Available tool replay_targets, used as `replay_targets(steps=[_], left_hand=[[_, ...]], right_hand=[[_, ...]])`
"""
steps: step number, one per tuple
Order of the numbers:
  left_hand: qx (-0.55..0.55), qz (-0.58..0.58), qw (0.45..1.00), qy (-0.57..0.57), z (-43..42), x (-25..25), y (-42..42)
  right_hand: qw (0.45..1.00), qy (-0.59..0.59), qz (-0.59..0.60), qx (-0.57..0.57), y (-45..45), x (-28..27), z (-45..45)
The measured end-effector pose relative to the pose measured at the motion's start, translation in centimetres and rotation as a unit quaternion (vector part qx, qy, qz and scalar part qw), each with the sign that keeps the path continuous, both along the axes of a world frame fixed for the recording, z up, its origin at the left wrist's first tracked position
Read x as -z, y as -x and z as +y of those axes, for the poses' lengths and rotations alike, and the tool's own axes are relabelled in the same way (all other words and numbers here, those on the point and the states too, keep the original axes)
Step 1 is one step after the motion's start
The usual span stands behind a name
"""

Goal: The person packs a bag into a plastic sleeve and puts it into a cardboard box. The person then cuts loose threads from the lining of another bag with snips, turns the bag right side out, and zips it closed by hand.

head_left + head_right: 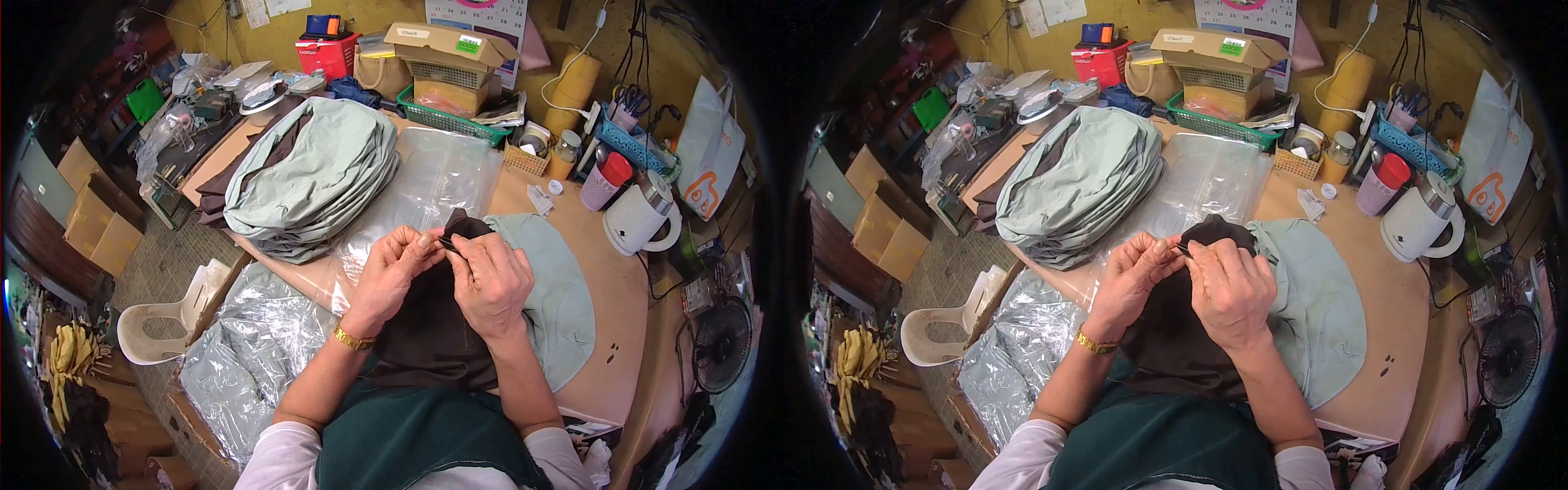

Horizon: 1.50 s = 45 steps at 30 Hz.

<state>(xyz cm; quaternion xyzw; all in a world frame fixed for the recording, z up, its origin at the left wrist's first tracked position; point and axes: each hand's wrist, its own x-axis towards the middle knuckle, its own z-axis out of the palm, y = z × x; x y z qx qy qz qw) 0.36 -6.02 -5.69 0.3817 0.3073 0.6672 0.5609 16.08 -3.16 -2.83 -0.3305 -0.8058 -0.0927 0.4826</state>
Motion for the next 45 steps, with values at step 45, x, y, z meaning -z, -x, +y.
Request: replay_targets(steps=[45], left_hand=[[-0.078,0.294,0.941,0.147,1.6,8.6,3.5]], right_hand=[[0.926,0.363,0.081,0.068,-1.0,14.4,13.3]])
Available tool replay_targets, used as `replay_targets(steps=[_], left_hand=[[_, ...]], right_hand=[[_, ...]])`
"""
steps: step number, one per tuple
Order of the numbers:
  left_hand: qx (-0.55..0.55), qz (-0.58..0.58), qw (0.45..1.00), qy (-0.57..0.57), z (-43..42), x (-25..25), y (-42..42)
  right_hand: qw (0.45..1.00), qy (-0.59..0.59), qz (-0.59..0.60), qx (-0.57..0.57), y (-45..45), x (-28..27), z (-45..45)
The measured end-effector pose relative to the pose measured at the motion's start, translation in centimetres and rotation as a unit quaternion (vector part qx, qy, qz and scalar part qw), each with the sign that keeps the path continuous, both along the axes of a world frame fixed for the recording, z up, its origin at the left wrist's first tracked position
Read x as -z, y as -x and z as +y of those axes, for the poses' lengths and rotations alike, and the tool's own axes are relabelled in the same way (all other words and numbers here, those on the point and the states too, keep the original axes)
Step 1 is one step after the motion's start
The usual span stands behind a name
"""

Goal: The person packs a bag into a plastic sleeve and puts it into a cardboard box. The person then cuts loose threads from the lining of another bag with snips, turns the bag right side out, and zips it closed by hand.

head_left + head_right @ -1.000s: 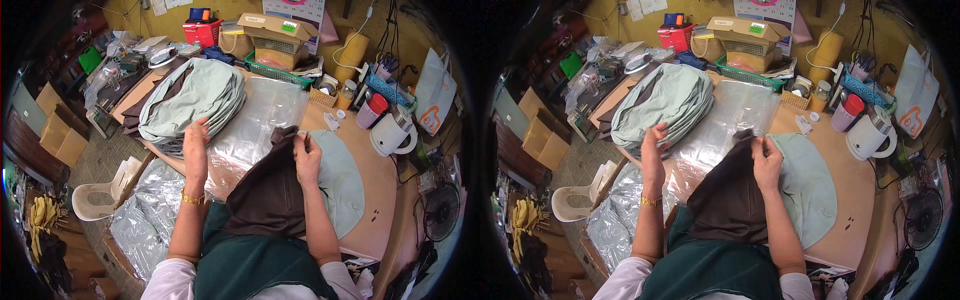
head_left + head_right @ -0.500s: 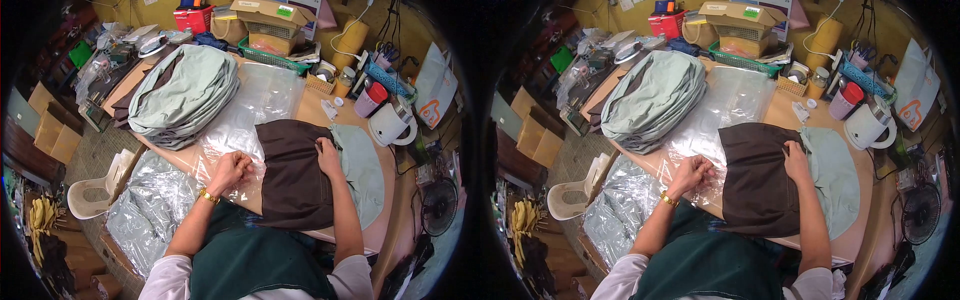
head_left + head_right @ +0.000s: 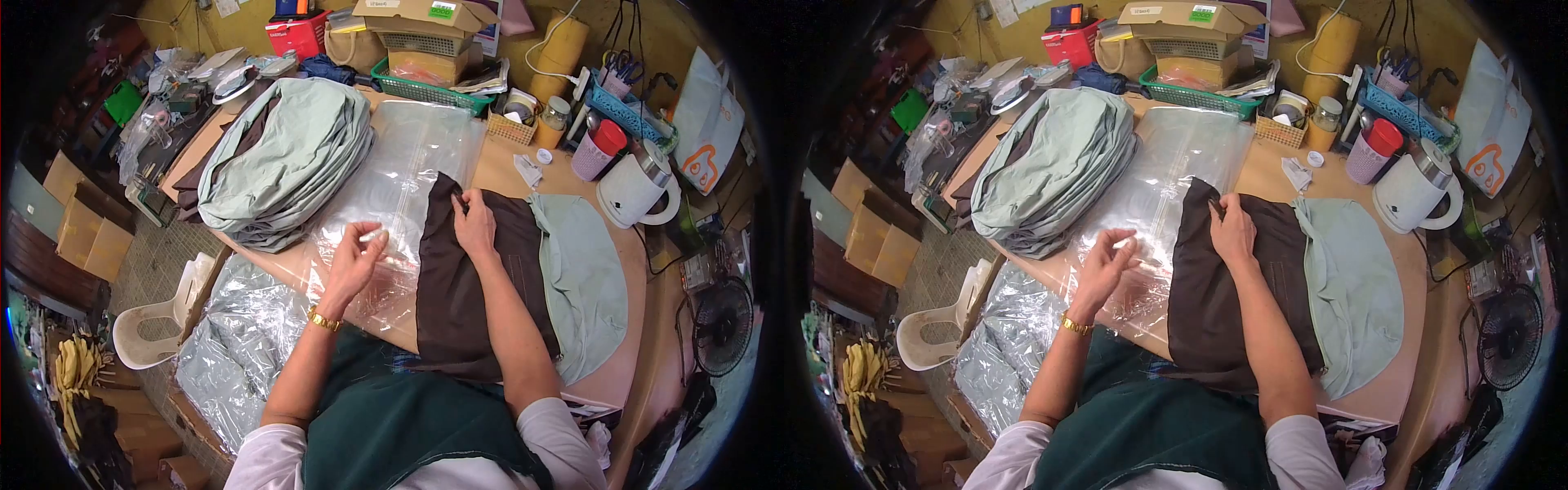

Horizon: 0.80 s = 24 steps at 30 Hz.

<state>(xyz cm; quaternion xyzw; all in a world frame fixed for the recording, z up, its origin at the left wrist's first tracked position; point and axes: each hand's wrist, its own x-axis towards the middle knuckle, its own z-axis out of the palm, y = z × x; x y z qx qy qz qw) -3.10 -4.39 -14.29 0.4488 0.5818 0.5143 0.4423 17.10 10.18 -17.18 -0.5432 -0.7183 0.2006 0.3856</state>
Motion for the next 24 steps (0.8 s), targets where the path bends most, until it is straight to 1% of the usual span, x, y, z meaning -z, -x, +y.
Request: replay_targets(steps=[1,3,4,5,7,8,10,11,13,15,16,17,19,20,21,22,23,24], left_hand=[[-0.003,-0.001,1.0,0.0,0.6,0.0,-0.4],[-0.06,-0.033,0.992,-0.105,2.1,-0.1,-2.3],[-0.028,-0.019,0.994,-0.107,3.2,0.3,-3.1],[-0.07,0.028,0.984,-0.162,4.6,1.3,-4.7],[-0.022,0.19,0.98,-0.063,4.8,-2.7,-6.7],[-0.021,0.189,0.98,-0.064,5.2,-2.1,-6.5],[0.054,0.15,0.987,-0.033,6.0,-0.4,-5.2],[0.056,0.15,0.987,-0.033,5.7,-1.2,-4.7],[0.021,0.053,0.998,0.027,4.3,-3.2,-3.8],[0.017,0.075,0.997,0.01,3.9,-3.1,-2.0],[0.015,0.117,0.992,-0.036,3.7,-2.6,-1.2],[0.012,0.119,0.992,-0.036,3.4,-2.7,-1.1],[-0.021,0.209,0.974,-0.082,2.8,-2.9,-1.2],[-0.044,0.239,0.959,-0.145,2.8,-2.8,-1.4],[-0.046,0.24,0.959,-0.145,2.8,-2.6,-1.6],[-0.044,0.066,0.989,-0.127,2.9,-2.2,-1.8],[-0.041,-0.111,0.987,-0.106,3.0,-1.9,-1.8],[-0.033,-0.211,0.977,-0.023,3.0,-1.6,-1.6]], right_hand=[[1.0,0.0,-0.001,-0.003,-0.1,0.2,0.0],[0.997,-0.022,0.077,-0.008,-0.1,-0.2,-0.2],[0.993,-0.057,0.101,-0.027,0.0,0.1,-0.1],[0.993,-0.056,0.103,-0.025,0.0,-0.1,-0.2],[0.983,-0.104,0.14,-0.056,-0.3,-1.0,-0.4],[0.983,-0.104,0.139,-0.055,-0.7,-1.3,-0.5],[0.985,-0.114,0.131,-0.022,-1.5,-1.9,-0.4],[0.985,-0.114,0.131,-0.02,-1.7,-2.3,-0.4],[0.981,-0.101,0.164,-0.021,-1.8,-2.8,-0.6],[0.981,-0.101,0.164,-0.023,-1.9,-2.8,-0.5],[0.981,-0.101,0.164,-0.023,-1.9,-2.8,-0.6],[0.981,-0.101,0.166,-0.026,-1.8,-2.8,-0.6],[0.978,-0.138,0.154,-0.034,-1.8,-2.9,-0.6],[0.977,-0.131,0.164,-0.032,-1.7,-3.0,-0.7],[0.977,-0.132,0.164,-0.034,-1.7,-3.0,-0.8],[0.977,-0.132,0.163,-0.032,-1.8,-3.0,-0.8],[0.977,-0.132,0.162,-0.031,-1.8,-3.0,-0.8],[0.977,-0.133,0.162,-0.034,-1.9,-3.0,-0.9]])
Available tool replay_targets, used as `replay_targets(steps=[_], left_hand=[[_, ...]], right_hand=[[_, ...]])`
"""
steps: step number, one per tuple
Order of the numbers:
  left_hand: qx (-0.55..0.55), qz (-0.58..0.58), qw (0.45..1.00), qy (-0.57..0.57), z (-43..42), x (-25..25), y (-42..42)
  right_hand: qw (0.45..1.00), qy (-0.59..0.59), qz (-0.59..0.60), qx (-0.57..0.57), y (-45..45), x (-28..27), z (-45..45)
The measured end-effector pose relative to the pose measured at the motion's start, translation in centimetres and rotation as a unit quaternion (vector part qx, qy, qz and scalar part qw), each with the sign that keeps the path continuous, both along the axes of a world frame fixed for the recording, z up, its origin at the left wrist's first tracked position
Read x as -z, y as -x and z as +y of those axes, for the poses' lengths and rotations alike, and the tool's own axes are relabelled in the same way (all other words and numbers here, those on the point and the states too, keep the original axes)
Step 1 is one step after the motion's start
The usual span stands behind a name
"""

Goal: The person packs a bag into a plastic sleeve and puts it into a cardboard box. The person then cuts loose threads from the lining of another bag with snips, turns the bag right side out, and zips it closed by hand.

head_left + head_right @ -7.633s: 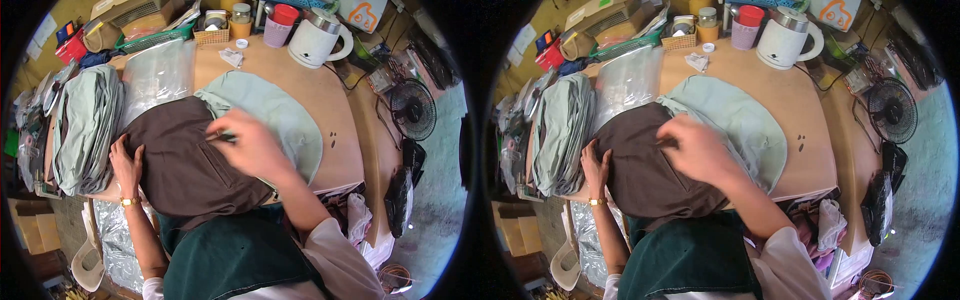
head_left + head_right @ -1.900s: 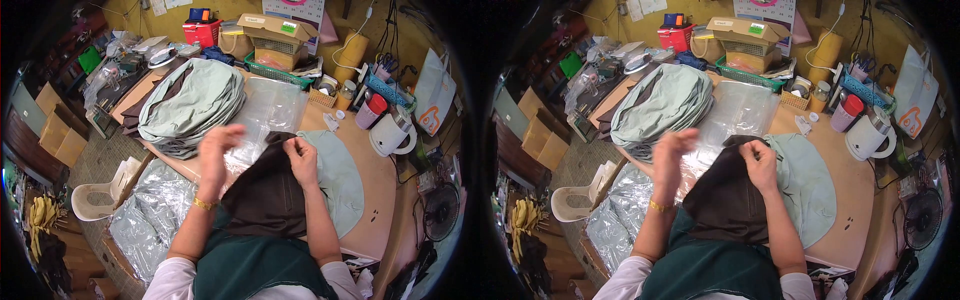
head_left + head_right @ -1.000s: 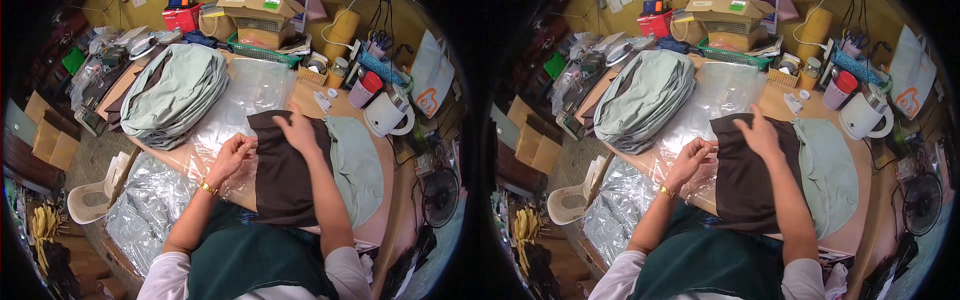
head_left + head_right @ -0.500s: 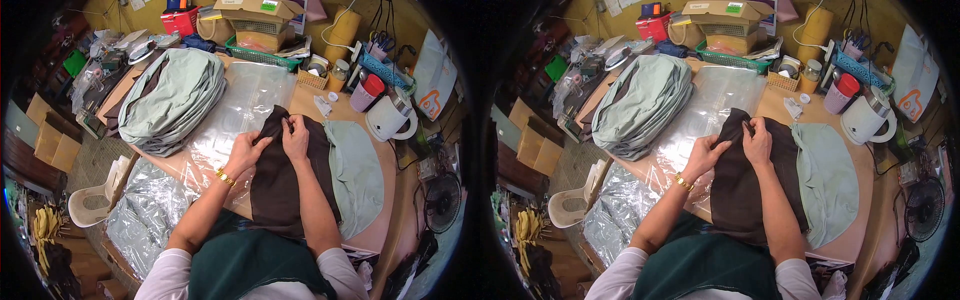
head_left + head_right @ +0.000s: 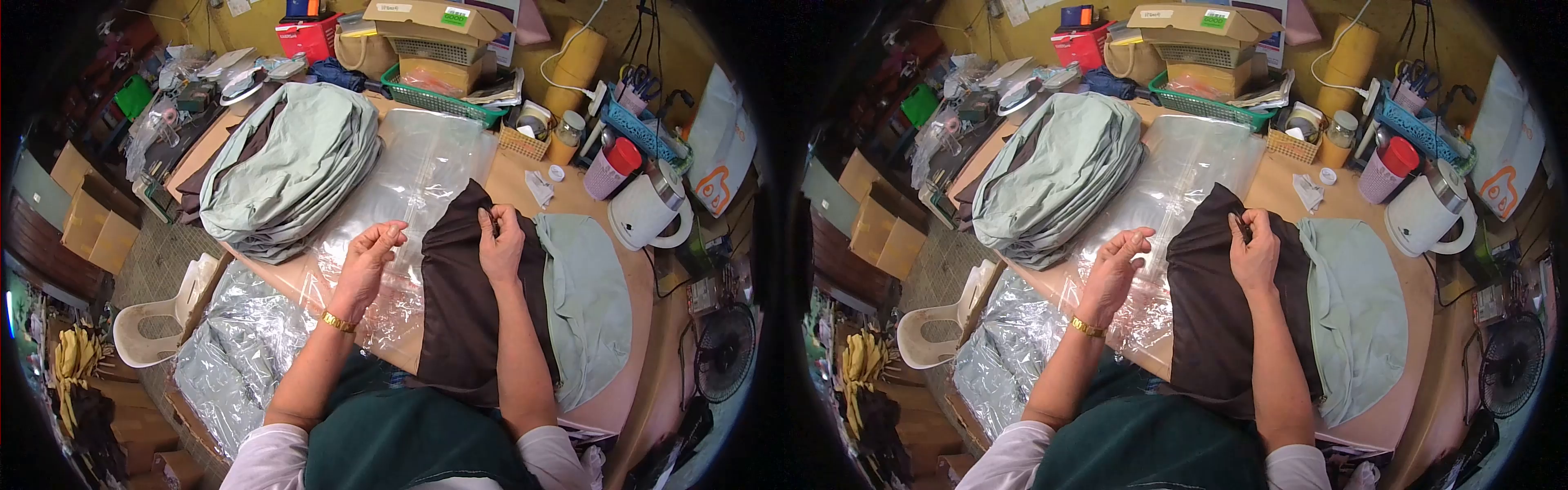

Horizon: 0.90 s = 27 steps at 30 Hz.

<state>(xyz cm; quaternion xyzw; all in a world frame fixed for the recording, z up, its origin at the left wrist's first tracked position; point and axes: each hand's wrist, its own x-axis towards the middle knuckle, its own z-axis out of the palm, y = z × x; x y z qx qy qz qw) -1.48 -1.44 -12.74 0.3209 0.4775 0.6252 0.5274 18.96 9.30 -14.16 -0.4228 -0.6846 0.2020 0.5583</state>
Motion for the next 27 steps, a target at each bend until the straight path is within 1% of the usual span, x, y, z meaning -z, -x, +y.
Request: replay_targets(steps=[1,2,3,4,5,6,7,9,10,11,12,13,15,17,19,20,22,23,24,25,26,27], left_hand=[[-0.003,-0.001,1.0,-0.001,0.0,0.2,0.0],[0.034,-0.114,0.992,-0.037,0.0,0.2,-0.1],[0.072,-0.226,0.969,-0.073,0.0,0.2,-0.4],[0.029,-0.143,0.989,-0.037,0.5,0.1,-0.7],[0.026,-0.143,0.989,-0.037,0.7,-0.4,-1.6],[-0.04,0.01,0.996,-0.073,0.9,-1.0,-2.8],[-0.105,0.162,0.975,-0.107,1.0,-1.7,-3.6],[-0.133,0.23,0.958,-0.107,1.5,-2.2,-3.3],[-0.015,0.24,0.968,-0.068,1.9,-1.8,-2.1],[0.104,0.246,0.963,-0.03,1.9,-2.1,-1.4],[0.08,0.31,0.947,-0.024,1.5,-2.4,-1.2],[0.081,0.31,0.947,-0.024,1.2,-2.9,-0.8],[0.079,0.322,0.943,0.037,0.5,-4.0,0.2],[0.081,0.311,0.946,0.05,0.1,-3.7,0.8],[0.026,0.402,0.914,-0.057,-0.1,-2.3,1.2],[0.024,0.402,0.914,-0.056,0.1,-1.4,1.5],[-0.002,0.299,0.95,-0.091,0.3,0.0,1.9],[-0.003,0.299,0.95,-0.092,0.0,-0.5,1.8],[0.051,0.092,0.993,-0.059,-0.5,-1.2,1.5],[0.103,-0.119,0.987,-0.023,-0.8,-1.7,1.4],[0.15,-0.197,0.969,-0.025,-0.8,-1.8,1.6],[0.15,-0.197,0.969,-0.025,-0.8,-1.8,1.4]], right_hand=[[1.0,-0.004,0.0,-0.004,0.0,0.0,0.0],[1.0,-0.008,0.001,-0.008,0.1,0.0,-0.1],[1.0,-0.008,0.0,-0.012,0.3,-0.1,-0.3],[1.0,-0.015,0.007,-0.019,0.4,-0.3,-0.6],[0.999,-0.021,0.013,-0.025,0.6,-0.5,-0.8],[0.999,-0.019,0.012,-0.028,0.7,-0.5,-0.9],[0.999,-0.027,0.012,-0.033,0.8,-0.6,-1.1],[0.999,-0.032,0.012,-0.039,0.8,-0.6,-1.3],[0.999,-0.035,0.012,-0.034,0.6,-0.7,-1.3],[0.999,-0.038,0.012,-0.029,0.5,-0.8,-1.2],[0.999,-0.038,0.011,-0.029,0.4,-0.9,-1.1],[0.998,-0.045,0.018,-0.034,0.4,-0.9,-1.1],[0.998,-0.05,0.026,-0.039,0.2,-0.9,-1.0],[0.997,-0.052,0.026,-0.045,0.3,-0.9,-0.9],[0.998,-0.047,0.021,-0.045,0.4,-0.7,-1.0],[0.998,-0.042,0.016,-0.043,0.5,-0.7,-1.1],[0.998,-0.043,0.019,-0.04,0.5,-0.6,-0.9],[0.998,-0.044,0.021,-0.035,0.4,-0.7,-0.8],[0.998,-0.045,0.021,-0.036,0.3,-0.8,-0.8],[0.999,-0.012,-0.003,-0.034,0.2,-1.0,-1.0],[0.999,0.022,-0.026,-0.033,0.1,-1.2,-1.1],[0.999,0.021,-0.026,-0.033,0.2,-1.6,-1.3]])
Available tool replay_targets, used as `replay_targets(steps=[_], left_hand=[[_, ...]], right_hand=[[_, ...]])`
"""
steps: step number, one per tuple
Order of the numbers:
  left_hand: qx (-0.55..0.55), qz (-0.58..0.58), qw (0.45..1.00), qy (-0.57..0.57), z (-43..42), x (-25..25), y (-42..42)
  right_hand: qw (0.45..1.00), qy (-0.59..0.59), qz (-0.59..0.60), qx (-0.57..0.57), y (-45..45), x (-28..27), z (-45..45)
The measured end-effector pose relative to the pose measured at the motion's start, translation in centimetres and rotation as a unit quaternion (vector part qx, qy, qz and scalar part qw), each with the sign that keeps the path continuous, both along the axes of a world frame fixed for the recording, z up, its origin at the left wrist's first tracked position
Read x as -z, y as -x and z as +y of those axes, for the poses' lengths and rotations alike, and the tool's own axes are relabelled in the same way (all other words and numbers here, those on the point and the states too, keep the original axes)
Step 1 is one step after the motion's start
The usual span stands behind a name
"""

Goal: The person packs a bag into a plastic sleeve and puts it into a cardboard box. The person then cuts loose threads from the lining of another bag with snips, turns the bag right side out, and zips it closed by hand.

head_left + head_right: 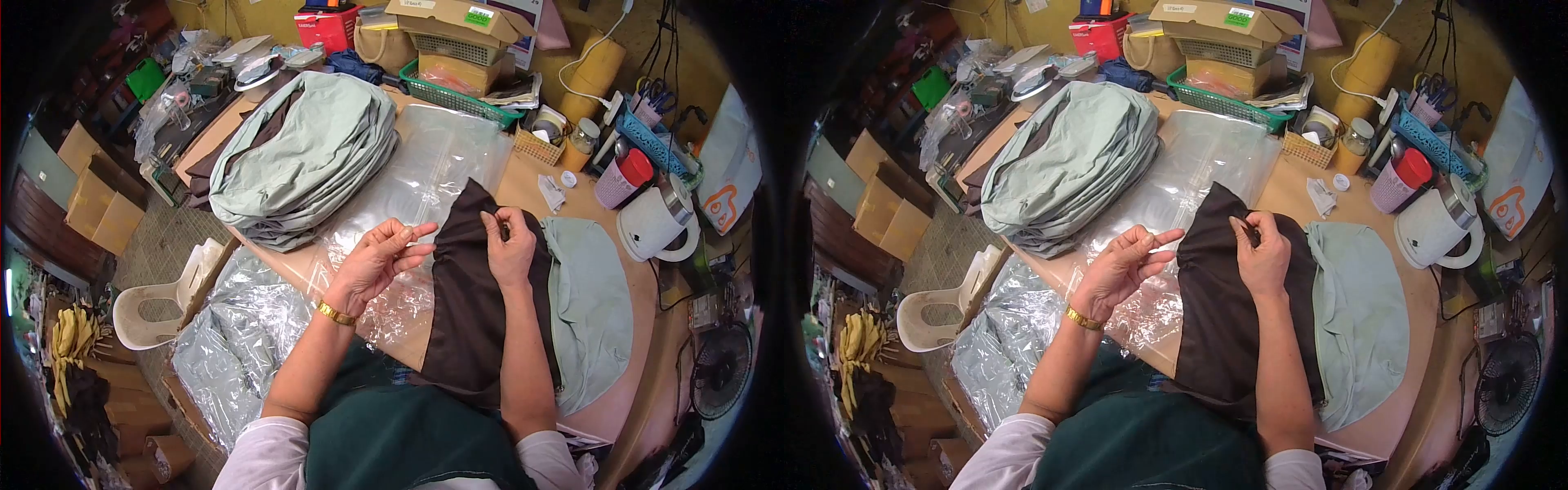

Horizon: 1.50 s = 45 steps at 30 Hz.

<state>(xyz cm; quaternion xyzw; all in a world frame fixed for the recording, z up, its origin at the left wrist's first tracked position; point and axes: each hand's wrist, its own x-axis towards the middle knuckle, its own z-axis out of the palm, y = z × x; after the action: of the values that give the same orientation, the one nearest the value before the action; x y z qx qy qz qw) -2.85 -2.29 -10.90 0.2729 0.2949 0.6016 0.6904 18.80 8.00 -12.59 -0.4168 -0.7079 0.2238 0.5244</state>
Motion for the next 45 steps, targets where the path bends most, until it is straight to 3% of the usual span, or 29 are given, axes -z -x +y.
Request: replay_targets(steps=[4,6,12,14,20,39,42,44,45], left_hand=[[-0.022,-0.015,1.0,0.006,-0.2,0.1,-0.5],[-0.019,-0.002,1.0,0.003,-0.2,0.0,-0.4],[-0.028,0.061,0.998,-0.002,-0.2,0.4,-0.4],[-0.028,-0.003,0.999,-0.039,-0.1,0.3,-0.6],[-0.003,-0.051,0.996,-0.07,-0.1,0.2,-0.8],[0.004,-0.062,0.997,-0.048,-0.2,-0.3,-1.6],[0.004,-0.061,0.997,-0.05,-0.3,-0.3,-1.7],[0.004,-0.074,0.997,-0.036,-0.4,-0.4,-1.7],[0.004,-0.075,0.997,-0.036,-0.4,-0.3,-1.7]], right_hand=[[0.996,0.018,-0.078,0.03,0.9,-2.5,-1.7],[0.988,-0.009,-0.145,-0.051,0.8,-3.4,-2.2],[0.982,-0.049,-0.141,-0.112,1.5,-6.0,-4.7],[0.98,-0.095,-0.136,-0.108,1.6,-6.2,-5.0],[0.965,-0.18,-0.166,-0.09,2.0,-6.4,-5.5],[0.961,-0.182,-0.193,-0.08,2.0,-6.7,-6.2],[0.971,-0.145,-0.165,-0.097,2.0,-5.7,-5.7],[0.992,0.024,0.035,-0.122,2.1,-5.2,-5.1],[0.987,0.074,0.051,-0.13,1.7,-5.5,-4.7]])
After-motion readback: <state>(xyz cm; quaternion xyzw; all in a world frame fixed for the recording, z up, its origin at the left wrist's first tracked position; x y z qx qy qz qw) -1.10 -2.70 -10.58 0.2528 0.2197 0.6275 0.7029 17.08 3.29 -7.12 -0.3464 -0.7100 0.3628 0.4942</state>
